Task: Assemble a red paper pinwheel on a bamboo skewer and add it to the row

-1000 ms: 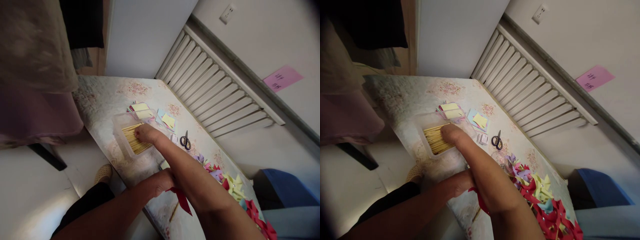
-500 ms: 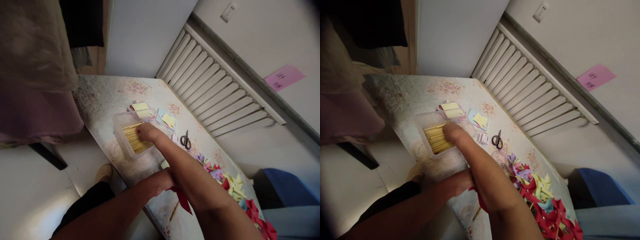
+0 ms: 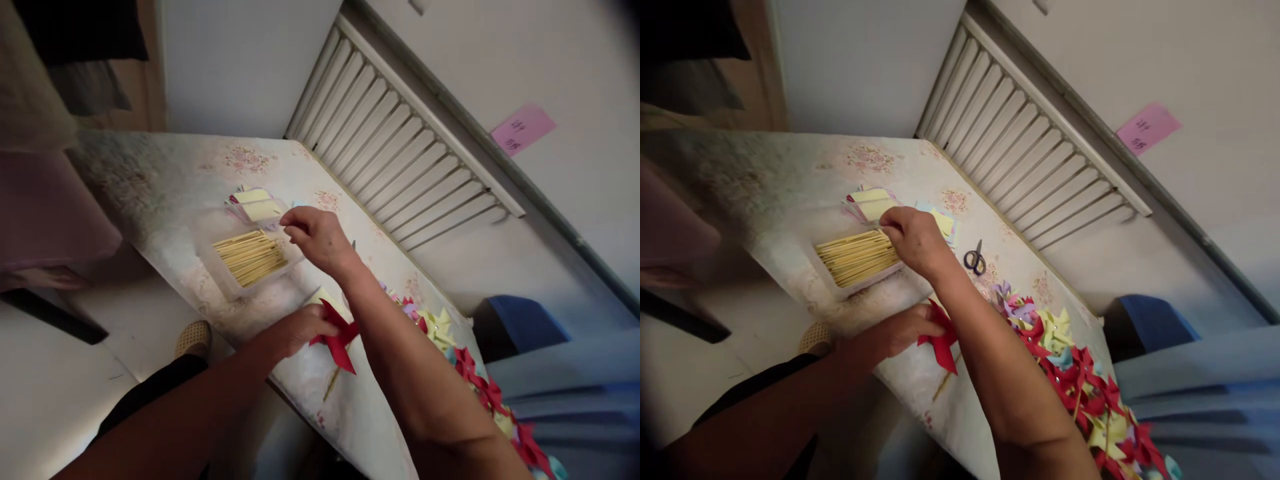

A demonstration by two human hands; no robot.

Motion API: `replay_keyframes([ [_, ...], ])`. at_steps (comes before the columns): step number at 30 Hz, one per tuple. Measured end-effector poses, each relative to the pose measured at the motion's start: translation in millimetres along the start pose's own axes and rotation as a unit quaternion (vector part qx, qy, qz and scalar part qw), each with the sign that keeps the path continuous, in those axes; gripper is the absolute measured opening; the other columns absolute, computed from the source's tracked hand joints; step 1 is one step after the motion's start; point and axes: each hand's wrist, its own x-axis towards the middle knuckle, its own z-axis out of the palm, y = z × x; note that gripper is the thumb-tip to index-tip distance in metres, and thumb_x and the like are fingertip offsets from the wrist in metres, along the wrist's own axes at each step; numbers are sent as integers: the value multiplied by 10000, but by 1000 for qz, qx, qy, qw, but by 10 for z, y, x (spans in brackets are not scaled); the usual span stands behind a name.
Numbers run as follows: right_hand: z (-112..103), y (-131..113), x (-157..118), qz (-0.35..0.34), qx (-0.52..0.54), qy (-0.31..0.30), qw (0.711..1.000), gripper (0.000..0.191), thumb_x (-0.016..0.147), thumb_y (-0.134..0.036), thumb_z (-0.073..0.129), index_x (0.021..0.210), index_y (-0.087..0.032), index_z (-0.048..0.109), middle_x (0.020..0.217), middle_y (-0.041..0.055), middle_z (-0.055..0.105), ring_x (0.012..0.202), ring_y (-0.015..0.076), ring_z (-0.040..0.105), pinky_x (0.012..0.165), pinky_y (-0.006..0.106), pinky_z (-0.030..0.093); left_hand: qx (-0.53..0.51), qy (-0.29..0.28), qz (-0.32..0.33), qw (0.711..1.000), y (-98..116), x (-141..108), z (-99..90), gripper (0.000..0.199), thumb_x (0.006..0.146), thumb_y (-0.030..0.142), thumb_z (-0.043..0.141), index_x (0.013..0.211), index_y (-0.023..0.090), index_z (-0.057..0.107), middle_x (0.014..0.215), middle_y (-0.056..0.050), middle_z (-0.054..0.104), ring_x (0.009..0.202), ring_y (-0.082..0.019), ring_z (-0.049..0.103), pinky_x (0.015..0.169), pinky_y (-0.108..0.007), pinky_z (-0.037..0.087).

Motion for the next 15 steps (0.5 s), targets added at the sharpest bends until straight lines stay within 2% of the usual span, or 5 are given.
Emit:
replay_keyframes([
  [4, -374, -1, -683, 79, 80, 161, 980, 153, 833, -229, 529, 897, -186, 660, 802, -13, 651, 656, 110, 605, 668, 243, 487, -38, 30, 32, 998, 116, 3, -18, 213, 612, 152, 723, 824, 162, 718, 785, -38, 737, 742, -193, 631, 760, -312, 435],
  [7, -429, 40, -1294, 165, 114, 280, 939, 116, 804, -263, 576, 843, -185, 653, 735, -14, 644, 577, 105, 588, 580, 228, 476, -73, 33, 71, 994, 143, 57, -45, 247, 618, 172, 777, 854, 127, 719, 829, -78, 746, 803, -220, 665, 826, -338, 459],
  [10, -200, 174, -1914, 273, 133, 334, 892, 125, 782, -298, 592, 793, -181, 633, 685, -17, 625, 515, 102, 550, 516, 222, 449, -106, 32, 115, 987, 159, 106, -43, 254, 633, 156, 789, 875, 117, 722, 831, -82, 751, 835, -229, 681, 869, -361, 474],
  [13, 233, 386, -2442, 376, 136, 326, 857, 135, 764, -311, 562, 718, -187, 590, 618, -30, 571, 503, 119, 527, 501, 234, 426, -108, 34, 124, 986, 158, 138, -25, 225, 634, 146, 797, 846, 112, 728, 773, -69, 748, 779, -219, 690, 836, -355, 498],
  [15, 541, 505, -2684, 436, 91, 322, 835, 127, 753, -303, 538, 677, -203, 552, 578, -40, 522, 510, 138, 509, 509, 250, 418, -104, 35, 121, 987, 142, 157, -15, 205, 645, 136, 793, 839, 106, 733, 762, -72, 748, 758, -211, 693, 812, -343, 510],
])
